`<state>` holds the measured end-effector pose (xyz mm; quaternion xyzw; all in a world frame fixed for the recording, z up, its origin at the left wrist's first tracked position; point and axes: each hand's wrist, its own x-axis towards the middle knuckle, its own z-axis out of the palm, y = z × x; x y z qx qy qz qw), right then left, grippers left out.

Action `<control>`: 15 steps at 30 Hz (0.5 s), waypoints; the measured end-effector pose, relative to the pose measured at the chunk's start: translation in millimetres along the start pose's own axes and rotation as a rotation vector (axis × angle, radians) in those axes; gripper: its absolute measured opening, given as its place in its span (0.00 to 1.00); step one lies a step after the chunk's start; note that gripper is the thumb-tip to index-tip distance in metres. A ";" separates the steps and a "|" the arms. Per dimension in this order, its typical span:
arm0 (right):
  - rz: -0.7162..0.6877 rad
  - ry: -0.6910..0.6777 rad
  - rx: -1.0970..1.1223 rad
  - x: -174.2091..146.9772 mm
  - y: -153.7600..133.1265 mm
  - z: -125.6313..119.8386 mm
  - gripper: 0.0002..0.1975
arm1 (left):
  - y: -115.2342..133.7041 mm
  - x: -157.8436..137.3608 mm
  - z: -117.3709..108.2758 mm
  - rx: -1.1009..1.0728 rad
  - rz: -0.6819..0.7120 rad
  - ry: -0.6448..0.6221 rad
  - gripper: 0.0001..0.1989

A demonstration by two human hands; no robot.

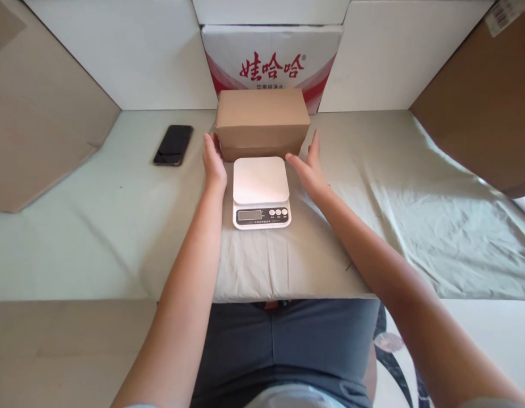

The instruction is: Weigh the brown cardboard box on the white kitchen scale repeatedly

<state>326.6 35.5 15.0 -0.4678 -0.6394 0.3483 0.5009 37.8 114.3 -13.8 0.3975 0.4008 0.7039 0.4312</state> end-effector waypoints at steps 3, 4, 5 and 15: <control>-0.131 -0.157 -0.178 -43.0 -24.0 -5.0 0.67 | -1.8 5.0 -7.7 -0.015 -0.032 0.013 0.47; -0.149 -0.217 -0.217 -53.9 -31.9 -3.3 0.65 | -2.5 6.6 -9.8 -0.017 -0.031 0.006 0.46; -0.162 -0.269 -0.248 -62.3 -38.8 -0.3 0.64 | -3.2 8.0 -11.2 -0.020 -0.025 -0.003 0.45; -0.194 -0.436 -0.433 -74.6 -53.1 16.3 0.53 | 1.2 7.4 -2.1 0.013 -0.020 -0.019 0.52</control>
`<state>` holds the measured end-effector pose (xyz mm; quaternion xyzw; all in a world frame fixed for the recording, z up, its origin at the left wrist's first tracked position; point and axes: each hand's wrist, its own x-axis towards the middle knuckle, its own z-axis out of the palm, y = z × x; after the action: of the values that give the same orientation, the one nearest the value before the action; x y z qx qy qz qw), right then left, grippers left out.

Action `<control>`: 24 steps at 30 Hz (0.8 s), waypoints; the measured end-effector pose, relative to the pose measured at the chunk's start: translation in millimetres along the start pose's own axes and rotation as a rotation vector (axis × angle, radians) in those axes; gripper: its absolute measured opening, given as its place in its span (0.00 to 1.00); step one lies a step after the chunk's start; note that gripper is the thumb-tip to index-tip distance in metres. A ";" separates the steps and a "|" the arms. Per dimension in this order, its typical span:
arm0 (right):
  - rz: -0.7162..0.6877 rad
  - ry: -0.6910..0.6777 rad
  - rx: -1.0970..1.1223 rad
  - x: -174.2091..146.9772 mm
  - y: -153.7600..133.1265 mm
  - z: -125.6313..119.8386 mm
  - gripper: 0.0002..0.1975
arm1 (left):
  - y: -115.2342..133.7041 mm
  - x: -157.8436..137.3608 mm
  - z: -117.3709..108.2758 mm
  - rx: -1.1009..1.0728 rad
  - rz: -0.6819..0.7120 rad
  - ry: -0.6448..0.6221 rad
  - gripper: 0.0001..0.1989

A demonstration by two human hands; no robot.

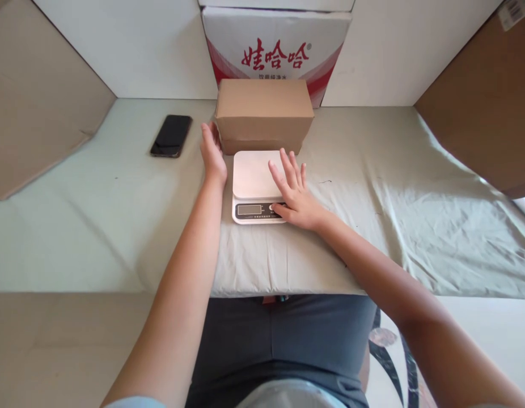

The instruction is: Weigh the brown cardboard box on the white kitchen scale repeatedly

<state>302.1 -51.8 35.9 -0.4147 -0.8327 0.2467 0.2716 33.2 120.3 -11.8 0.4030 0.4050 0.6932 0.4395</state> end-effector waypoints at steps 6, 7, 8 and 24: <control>0.099 0.032 0.006 -3.9 -6.3 9.0 0.53 | 5.1 -3.5 4.9 0.027 -0.017 -0.001 0.57; 0.113 0.049 0.036 -3.6 -5.8 9.4 0.53 | 5.7 -4.9 5.1 0.001 -0.014 0.015 0.54; 0.121 0.074 0.075 -3.2 -4.4 8.5 0.54 | 6.4 -6.4 5.3 -0.020 -0.016 0.028 0.50; 0.487 0.511 0.745 54.4 99.0 -14.6 0.56 | 12.3 -19.5 21.4 -0.040 0.012 0.014 0.42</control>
<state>339.1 48.7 -3.0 -0.5186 -0.4745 0.4736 0.5306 55.0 103.0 3.0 0.3915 0.3916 0.7067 0.4403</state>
